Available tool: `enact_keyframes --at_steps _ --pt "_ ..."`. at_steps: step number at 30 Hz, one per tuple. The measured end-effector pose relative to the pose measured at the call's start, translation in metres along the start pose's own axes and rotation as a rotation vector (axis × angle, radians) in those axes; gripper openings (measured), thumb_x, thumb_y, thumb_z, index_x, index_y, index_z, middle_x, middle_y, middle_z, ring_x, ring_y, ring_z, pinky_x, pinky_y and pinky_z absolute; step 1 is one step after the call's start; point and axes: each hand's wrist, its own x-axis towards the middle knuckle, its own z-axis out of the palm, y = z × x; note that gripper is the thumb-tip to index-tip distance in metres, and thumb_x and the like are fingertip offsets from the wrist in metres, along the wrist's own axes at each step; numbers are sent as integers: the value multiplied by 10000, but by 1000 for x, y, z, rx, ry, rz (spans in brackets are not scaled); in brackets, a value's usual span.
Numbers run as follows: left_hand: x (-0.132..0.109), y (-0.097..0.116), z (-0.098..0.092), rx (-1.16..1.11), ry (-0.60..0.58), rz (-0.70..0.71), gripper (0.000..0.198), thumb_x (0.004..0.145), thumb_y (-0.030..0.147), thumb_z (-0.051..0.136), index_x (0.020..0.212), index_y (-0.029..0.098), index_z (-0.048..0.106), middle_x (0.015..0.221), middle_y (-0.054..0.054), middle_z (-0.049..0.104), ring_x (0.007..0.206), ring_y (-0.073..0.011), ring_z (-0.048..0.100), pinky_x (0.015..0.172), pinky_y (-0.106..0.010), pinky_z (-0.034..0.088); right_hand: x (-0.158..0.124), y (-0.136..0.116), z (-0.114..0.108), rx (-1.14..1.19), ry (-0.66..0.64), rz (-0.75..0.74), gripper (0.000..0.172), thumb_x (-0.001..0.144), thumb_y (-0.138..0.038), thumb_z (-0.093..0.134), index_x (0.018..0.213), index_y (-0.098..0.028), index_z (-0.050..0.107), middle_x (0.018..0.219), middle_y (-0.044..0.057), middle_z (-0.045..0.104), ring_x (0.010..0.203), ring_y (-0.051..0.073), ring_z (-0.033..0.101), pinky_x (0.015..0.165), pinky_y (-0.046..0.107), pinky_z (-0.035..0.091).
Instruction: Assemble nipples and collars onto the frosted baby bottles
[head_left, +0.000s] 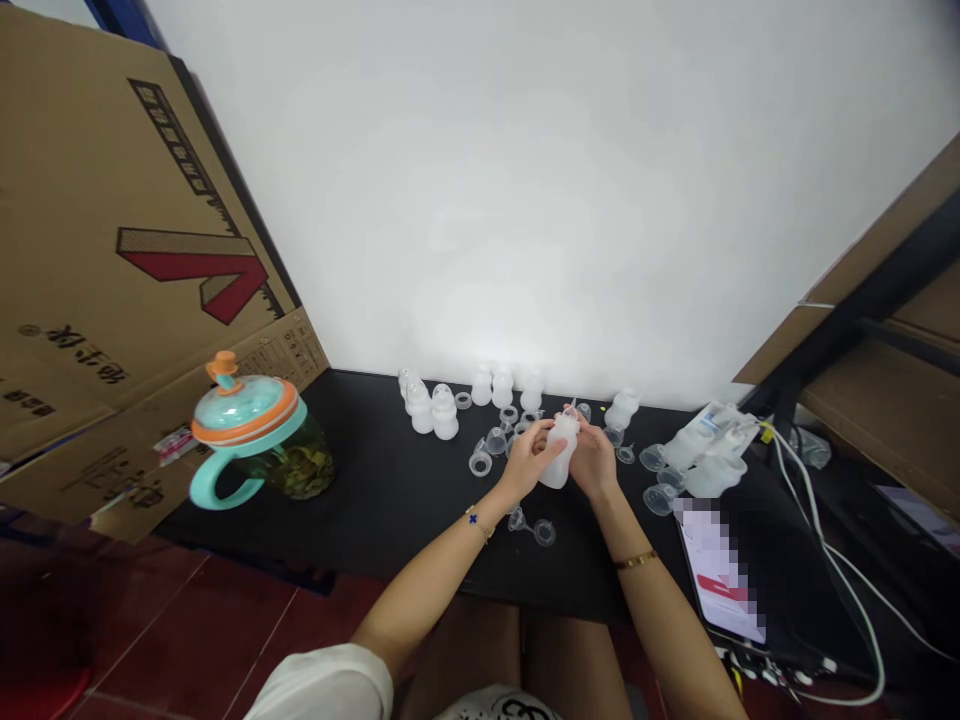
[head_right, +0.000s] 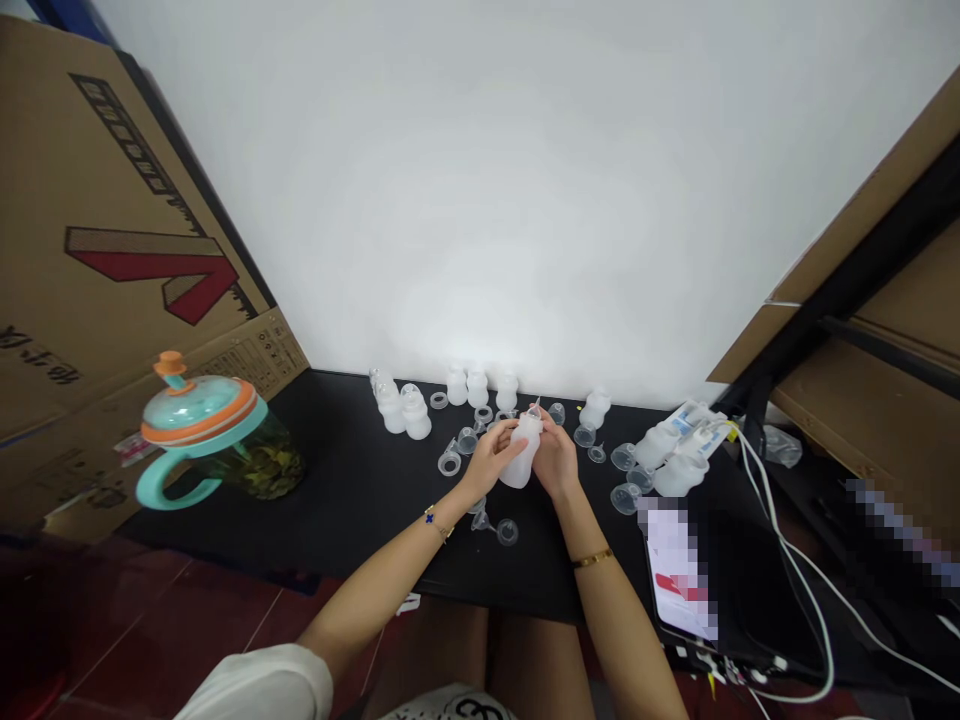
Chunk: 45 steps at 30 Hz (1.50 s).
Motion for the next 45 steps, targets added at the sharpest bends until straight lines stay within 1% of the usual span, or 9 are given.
enact_keyframes --at_steps 6,12,16,21,30,36,40,45 --pt "-1 0 1 -3 25 -16 540 793 534 766 1159 169 610 1007 -99 745 937 -232 717 826 -334 552 0 0 1 -29 -1 -13 327 736 -367 731 1056 -306 696 1019 -3 751 1117 283 665 933 420 544" --pt "-1 -1 0 2 35 -21 519 790 516 773 1141 172 606 998 -96 748 907 -225 723 807 -333 558 -2 0 2 -50 1 -37 320 729 -373 757 1039 -327 694 1022 -11 742 1101 274 666 931 418 539" --pt "-1 0 0 4 29 -14 502 806 496 762 1149 167 602 1001 -96 747 904 -217 720 797 -321 549 -2 1 1 -38 13 -41 318 733 -347 766 1043 -326 700 1008 -24 740 1056 249 675 923 381 533" --pt "-1 0 0 1 27 -14 505 802 496 765 1147 167 599 1000 -92 748 901 -215 721 790 -317 548 -1 2 -1 -47 12 -59 326 727 -345 778 1041 -325 693 990 -22 739 998 241 682 891 379 537" --pt "-1 -2 0 -3 14 -12 499 806 512 756 1143 176 606 1001 -90 748 935 -227 718 823 -330 549 1 5 -4 -48 15 -62 341 713 -361 811 1034 -327 698 983 -38 738 958 213 686 888 359 538" --pt "-1 2 1 11 18 -25 527 790 543 757 1146 182 613 1009 -89 746 954 -235 714 843 -341 549 -1 2 1 -47 -7 -31 307 755 -452 764 1022 -311 706 1034 4 755 1100 289 669 921 442 545" --pt "-1 3 1 8 21 -11 505 796 528 756 1140 186 618 1018 -86 747 972 -241 715 848 -346 554 -2 1 1 -46 -14 -18 317 738 -418 758 1031 -308 710 1101 14 758 1147 313 655 935 467 541" --pt "-2 3 1 -7 18 -9 488 804 505 757 1143 182 618 1036 -95 747 958 -233 716 843 -340 551 -2 1 0 -47 -7 -14 318 735 -386 747 1041 -305 711 1104 13 757 1153 307 654 939 452 541"
